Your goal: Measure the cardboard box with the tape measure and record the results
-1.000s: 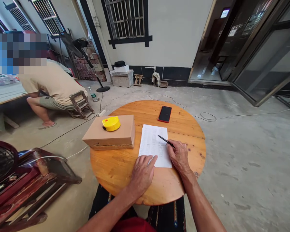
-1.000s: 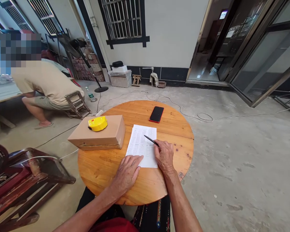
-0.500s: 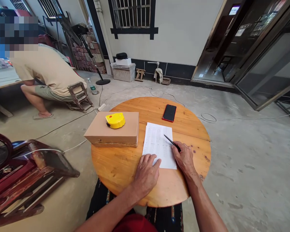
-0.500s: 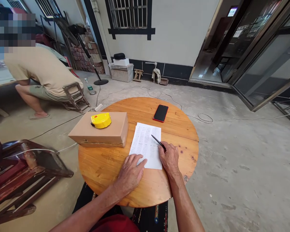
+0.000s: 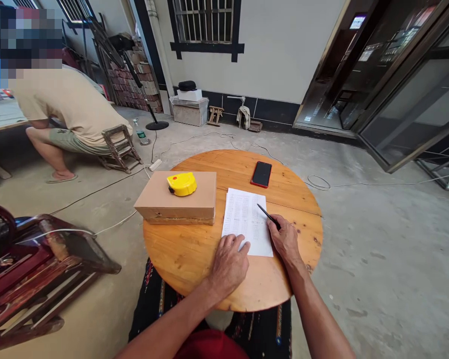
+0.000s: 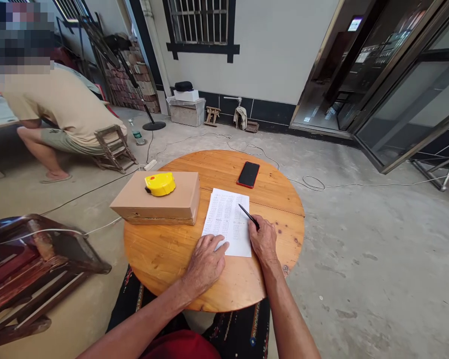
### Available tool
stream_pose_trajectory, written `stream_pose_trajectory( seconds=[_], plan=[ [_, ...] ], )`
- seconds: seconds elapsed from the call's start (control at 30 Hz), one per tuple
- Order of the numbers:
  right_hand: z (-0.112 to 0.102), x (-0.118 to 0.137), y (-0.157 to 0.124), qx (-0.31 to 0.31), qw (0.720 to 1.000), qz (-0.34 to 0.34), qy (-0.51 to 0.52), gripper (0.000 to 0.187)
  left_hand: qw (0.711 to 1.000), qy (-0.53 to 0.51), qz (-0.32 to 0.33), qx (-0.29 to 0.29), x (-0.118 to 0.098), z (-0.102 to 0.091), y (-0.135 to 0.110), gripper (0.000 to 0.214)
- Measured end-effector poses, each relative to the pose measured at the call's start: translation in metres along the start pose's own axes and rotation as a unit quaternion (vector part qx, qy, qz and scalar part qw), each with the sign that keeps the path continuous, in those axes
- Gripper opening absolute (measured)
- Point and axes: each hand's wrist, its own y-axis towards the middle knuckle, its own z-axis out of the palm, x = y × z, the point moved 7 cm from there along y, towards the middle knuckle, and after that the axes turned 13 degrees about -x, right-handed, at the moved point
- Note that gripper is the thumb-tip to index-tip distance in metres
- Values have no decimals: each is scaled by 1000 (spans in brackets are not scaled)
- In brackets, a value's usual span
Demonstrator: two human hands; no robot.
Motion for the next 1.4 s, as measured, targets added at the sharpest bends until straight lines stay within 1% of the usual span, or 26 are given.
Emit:
stream_pose_trajectory(
  seconds=[0.17,0.3,0.53,0.77,0.93,1.1,1.23,1.33,1.4],
  plan=[
    [-2,3,0,-1,1000,0,1,37,1000,-1,-2,-11,0,-4,-1,29],
    [-5,5,0,-5,1000,2,-6,42,1000,4,1,-23,-1,-8,-2,20],
    [-4,4,1,-7,1000,2,-12,48,1000,2,8,-31,2,-7,-3,12],
    [-6,1,2,-12,1000,9,-10,50,1000,-7,22,-21,0,-8,-2,8],
    [-5,-3,4,-7,1000,16,13,50,1000,-4,0,-11,3,-5,0,11],
    [1,-9,0,2,999,28,21,49,999,-21,-15,19,4,-1,-1,19],
    [0,-11,0,3,999,40,-35,42,998,-36,-28,33,4,0,0,24],
    [-5,-10,8,12,994,41,-104,35,998,-38,-30,37,4,0,2,25],
    [-10,-7,15,19,988,40,-147,34,998,-38,-31,41,4,-1,2,26]
  ],
)
